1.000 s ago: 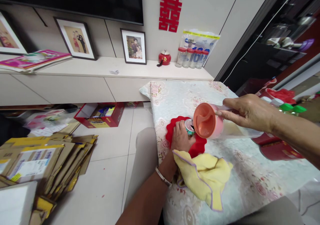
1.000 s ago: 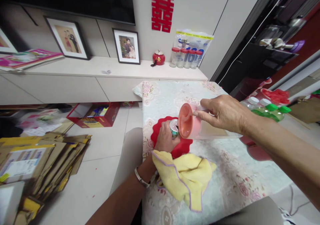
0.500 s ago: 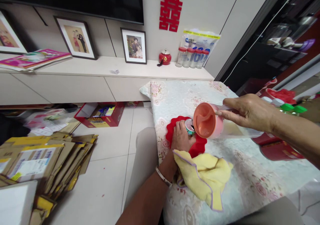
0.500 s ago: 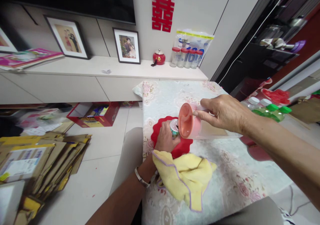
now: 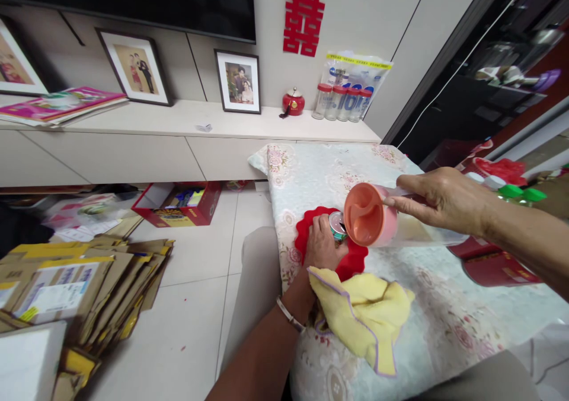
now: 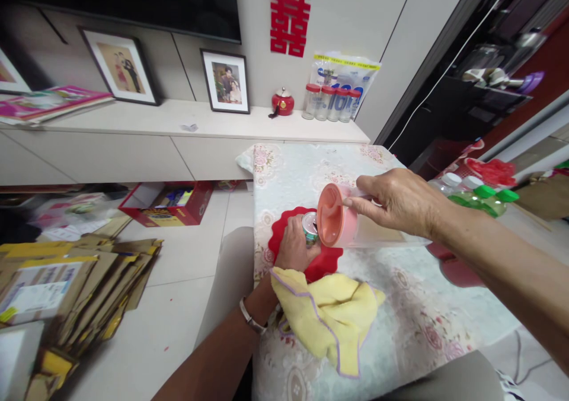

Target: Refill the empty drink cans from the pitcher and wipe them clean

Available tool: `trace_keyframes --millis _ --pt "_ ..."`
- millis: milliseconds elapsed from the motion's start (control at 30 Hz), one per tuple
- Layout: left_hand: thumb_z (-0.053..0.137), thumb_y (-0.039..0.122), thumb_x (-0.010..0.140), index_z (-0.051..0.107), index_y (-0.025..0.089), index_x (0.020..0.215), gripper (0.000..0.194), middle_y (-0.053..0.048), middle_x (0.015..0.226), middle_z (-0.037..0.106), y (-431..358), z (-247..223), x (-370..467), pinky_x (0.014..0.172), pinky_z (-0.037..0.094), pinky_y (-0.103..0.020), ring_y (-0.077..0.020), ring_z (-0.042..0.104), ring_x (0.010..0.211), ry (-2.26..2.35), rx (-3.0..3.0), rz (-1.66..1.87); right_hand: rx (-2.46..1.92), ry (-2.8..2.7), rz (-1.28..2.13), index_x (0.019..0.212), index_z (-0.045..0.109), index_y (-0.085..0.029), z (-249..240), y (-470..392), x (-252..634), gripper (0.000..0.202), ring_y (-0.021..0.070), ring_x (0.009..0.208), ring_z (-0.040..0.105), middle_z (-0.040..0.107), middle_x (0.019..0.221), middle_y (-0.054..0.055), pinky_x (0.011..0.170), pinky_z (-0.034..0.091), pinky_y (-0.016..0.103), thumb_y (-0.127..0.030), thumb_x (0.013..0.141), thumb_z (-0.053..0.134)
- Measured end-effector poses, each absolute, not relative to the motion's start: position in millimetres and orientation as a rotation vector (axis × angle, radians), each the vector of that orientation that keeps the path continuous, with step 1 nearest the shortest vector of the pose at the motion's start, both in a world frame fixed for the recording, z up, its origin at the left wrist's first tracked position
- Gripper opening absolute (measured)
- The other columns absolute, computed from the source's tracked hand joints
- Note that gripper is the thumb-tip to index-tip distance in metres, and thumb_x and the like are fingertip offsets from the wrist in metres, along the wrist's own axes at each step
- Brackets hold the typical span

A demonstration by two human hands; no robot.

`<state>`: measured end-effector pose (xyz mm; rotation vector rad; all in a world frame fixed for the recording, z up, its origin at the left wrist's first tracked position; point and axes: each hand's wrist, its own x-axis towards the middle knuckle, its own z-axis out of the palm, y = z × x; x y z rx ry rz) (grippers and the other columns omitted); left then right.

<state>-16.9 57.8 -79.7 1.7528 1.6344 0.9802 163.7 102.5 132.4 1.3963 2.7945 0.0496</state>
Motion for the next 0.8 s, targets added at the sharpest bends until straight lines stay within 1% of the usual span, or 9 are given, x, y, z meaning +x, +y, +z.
trace_keyframes --millis 100,367,500,667,800 --pt "0.071 0.017 0.079 0.043 0.019 0.127 0.056 -0.015 0.128 0.057 57.4 -78.0 -16.7 0.112 0.048 -0.047 -0.0326 0.056 0.127 1.644 1.757 0.956 1.399 2.794 0.049 0.070 0.048 -0.023 131.7 102.7 164.4 0.070 0.0137 0.049 0.041 0.043 0.053 -0.001 0.057 0.024 0.031 -0.085 0.094 0.026" --pt "0.071 0.019 0.079 0.044 0.019 0.129 0.057 -0.014 0.128 0.057 57.4 -80.4 -15.5 0.111 0.049 -0.046 -0.0317 0.056 0.127 1.660 1.751 0.963 1.407 2.778 0.060 0.070 0.046 -0.023 131.3 102.9 164.0 0.074 0.0149 0.049 0.040 0.043 0.052 0.000 0.056 0.024 0.033 -0.089 0.092 0.021" --pt "0.071 0.019 0.079 0.045 0.020 0.128 0.055 -0.013 0.126 0.057 57.4 -80.4 -15.7 0.111 0.049 -0.046 -0.0309 0.057 0.126 1.651 1.749 0.980 1.404 2.789 0.064 0.068 0.045 -0.024 132.2 102.5 162.8 0.074 0.0146 0.048 0.039 0.042 0.051 0.000 0.055 0.024 0.033 -0.089 0.091 0.021" --pt "0.072 0.018 0.078 0.045 0.017 0.128 0.056 -0.015 0.127 0.058 57.4 -80.0 -16.4 0.111 0.049 -0.046 -0.0319 0.056 0.125 1.642 1.757 0.978 1.389 2.807 0.088 0.068 0.046 -0.023 131.6 102.4 163.3 0.074 0.0131 0.048 0.038 0.041 0.051 -0.001 0.056 0.023 0.031 -0.088 0.093 0.022" --pt "0.073 0.018 0.079 0.044 0.022 0.126 0.056 -0.012 0.125 0.058 57.3 -81.0 -17.0 0.110 0.049 -0.047 -0.0310 0.057 0.125 1.625 1.762 1.003 1.375 2.821 0.108 0.068 0.048 -0.022 130.8 102.8 164.4 0.073 0.0128 0.047 0.038 0.040 0.050 -0.001 0.056 0.022 0.030 -0.087 0.093 0.023"
